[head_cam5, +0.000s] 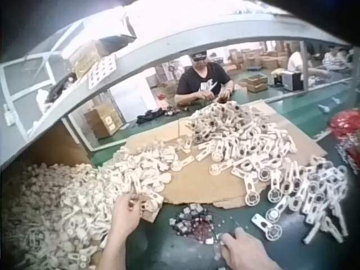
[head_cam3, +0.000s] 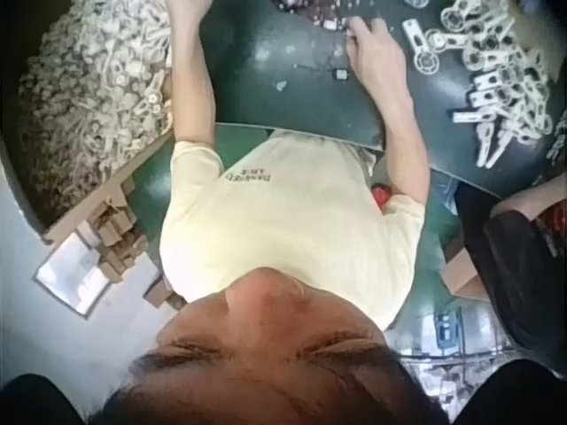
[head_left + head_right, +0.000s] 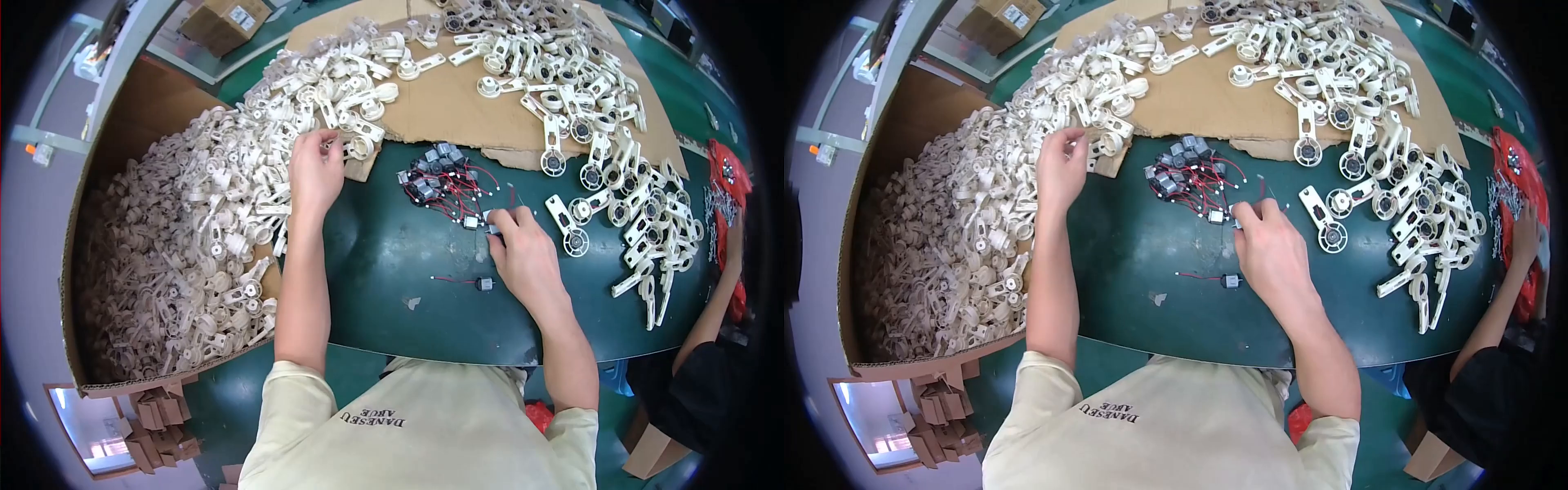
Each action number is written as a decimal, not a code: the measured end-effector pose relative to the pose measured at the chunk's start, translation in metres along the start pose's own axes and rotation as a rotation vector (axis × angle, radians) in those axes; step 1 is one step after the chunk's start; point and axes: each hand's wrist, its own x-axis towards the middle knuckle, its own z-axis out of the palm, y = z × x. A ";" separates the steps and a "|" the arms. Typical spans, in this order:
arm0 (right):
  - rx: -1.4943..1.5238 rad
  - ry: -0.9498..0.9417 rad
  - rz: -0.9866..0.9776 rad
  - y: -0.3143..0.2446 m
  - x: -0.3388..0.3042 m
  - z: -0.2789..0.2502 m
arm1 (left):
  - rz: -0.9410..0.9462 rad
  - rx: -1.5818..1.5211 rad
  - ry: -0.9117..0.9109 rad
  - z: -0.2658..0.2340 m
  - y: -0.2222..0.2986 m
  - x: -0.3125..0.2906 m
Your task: The person assembles small motors and circular components into white plastic housings by hand on a production line.
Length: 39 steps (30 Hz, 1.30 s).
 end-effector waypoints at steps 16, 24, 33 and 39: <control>0.408 0.133 0.226 -0.010 0.002 -0.034 | -0.933 0.711 0.337 -0.126 -0.144 0.083; 0.401 0.088 0.170 -0.016 -0.005 -0.028 | -1.031 0.452 -0.021 -0.169 -0.189 0.077; 0.391 0.116 0.122 -0.014 0.001 -0.032 | -0.753 0.314 -0.082 -0.094 -0.104 0.085; 0.466 0.100 0.134 -0.008 -0.004 -0.030 | -0.589 0.063 0.006 -0.106 -0.072 0.066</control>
